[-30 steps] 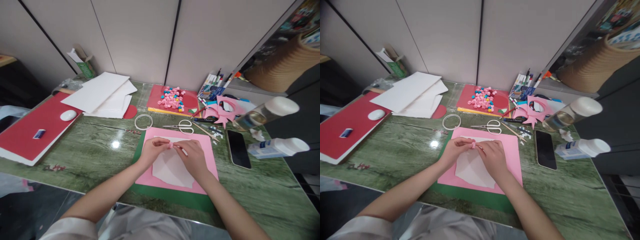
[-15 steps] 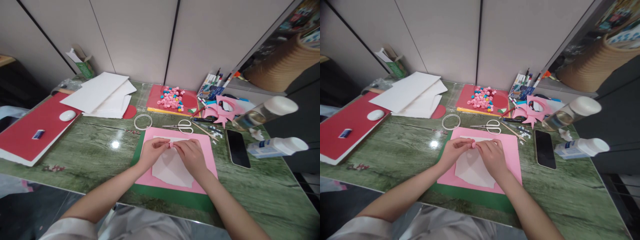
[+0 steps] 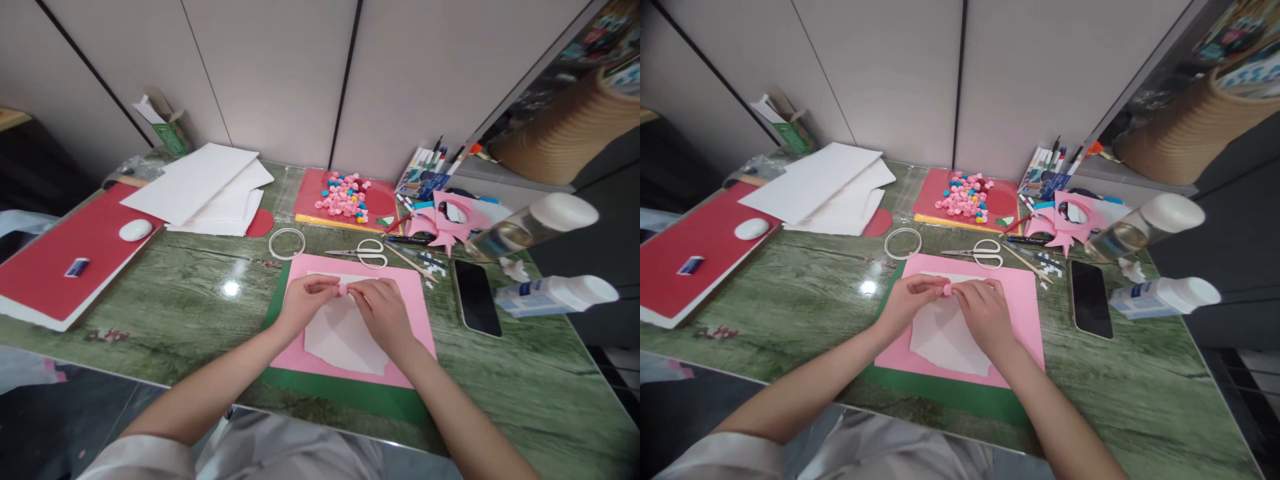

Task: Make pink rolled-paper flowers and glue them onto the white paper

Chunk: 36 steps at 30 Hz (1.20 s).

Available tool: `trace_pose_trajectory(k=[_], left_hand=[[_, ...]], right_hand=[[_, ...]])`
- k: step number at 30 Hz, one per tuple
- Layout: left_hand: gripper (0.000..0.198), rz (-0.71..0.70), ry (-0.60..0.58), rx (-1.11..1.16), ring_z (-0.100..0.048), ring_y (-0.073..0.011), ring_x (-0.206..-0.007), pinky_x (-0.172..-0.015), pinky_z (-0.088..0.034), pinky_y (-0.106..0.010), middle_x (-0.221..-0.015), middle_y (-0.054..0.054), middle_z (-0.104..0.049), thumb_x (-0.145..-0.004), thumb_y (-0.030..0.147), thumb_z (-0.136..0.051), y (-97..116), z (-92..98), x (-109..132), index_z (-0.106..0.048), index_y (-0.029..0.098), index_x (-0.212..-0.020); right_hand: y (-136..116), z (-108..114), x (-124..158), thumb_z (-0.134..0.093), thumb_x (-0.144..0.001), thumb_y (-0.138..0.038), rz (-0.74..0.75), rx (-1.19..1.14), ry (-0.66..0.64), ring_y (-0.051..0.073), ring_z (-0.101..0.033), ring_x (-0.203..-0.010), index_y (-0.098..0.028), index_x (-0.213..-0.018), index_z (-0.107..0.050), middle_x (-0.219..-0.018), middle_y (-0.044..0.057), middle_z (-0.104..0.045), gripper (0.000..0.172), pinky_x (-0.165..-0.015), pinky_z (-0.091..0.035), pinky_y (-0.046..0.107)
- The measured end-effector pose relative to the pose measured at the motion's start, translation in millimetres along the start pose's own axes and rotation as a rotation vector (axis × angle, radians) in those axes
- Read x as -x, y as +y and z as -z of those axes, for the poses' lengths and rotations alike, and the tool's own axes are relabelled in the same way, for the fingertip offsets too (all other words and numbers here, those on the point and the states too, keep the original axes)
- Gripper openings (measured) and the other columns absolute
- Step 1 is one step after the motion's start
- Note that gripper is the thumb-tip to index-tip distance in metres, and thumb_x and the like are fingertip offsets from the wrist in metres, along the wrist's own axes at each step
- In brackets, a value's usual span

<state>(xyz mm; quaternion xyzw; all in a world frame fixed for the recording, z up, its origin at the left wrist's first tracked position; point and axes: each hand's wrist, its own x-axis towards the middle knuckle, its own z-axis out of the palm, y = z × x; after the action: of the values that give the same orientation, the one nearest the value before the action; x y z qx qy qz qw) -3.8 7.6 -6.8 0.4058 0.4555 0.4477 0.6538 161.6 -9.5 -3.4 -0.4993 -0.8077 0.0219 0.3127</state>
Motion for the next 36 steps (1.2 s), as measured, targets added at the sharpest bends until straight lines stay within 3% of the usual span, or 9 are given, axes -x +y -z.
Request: trace_pose_trajectory(k=[14, 28, 36], left_hand=[[0.019, -0.001, 0.023, 0.005, -0.065, -0.0181, -0.076, -0.076, -0.051, -0.031, -0.086, -0.008, -0.07, -0.061, 0.022, -0.071, -0.8, -0.9, -0.8, -0.07, 0.013, -0.078], [0.018, 0.003, 0.023, 0.024, -0.065, -0.0174, -0.075, -0.076, -0.05, -0.03, -0.086, -0.008, -0.07, -0.06, 0.023, -0.072, -2.0, -3.4, 0.6, -0.07, 0.014, -0.075], [0.02, -0.002, 0.001, 0.029, -0.065, -0.0176, -0.075, -0.076, -0.05, -0.031, -0.085, -0.007, -0.07, -0.06, 0.024, -0.072, -2.5, -1.2, -0.4, -0.07, 0.014, -0.078]], right_hand=[[0.6, -0.7, 1.3, -0.049, -0.086, -0.019, 0.054, 0.08, 0.0, 0.012, -0.06, -0.078, -0.019, -0.09, -0.058, -0.084, 0.001, -0.069, 0.01, -0.08, -0.032, 0.03], [-0.8, -3.5, 4.9, -0.051, -0.083, -0.016, 0.108, 0.193, 0.086, 0.011, -0.06, -0.073, -0.02, -0.088, -0.059, -0.079, 0.001, -0.069, 0.01, -0.079, -0.032, 0.03], [-1.6, -2.9, 3.6, -0.054, -0.08, -0.016, 0.032, 0.096, 0.131, 0.009, -0.06, -0.067, -0.02, -0.083, -0.059, -0.076, -0.002, -0.068, 0.007, -0.077, -0.034, 0.029]])
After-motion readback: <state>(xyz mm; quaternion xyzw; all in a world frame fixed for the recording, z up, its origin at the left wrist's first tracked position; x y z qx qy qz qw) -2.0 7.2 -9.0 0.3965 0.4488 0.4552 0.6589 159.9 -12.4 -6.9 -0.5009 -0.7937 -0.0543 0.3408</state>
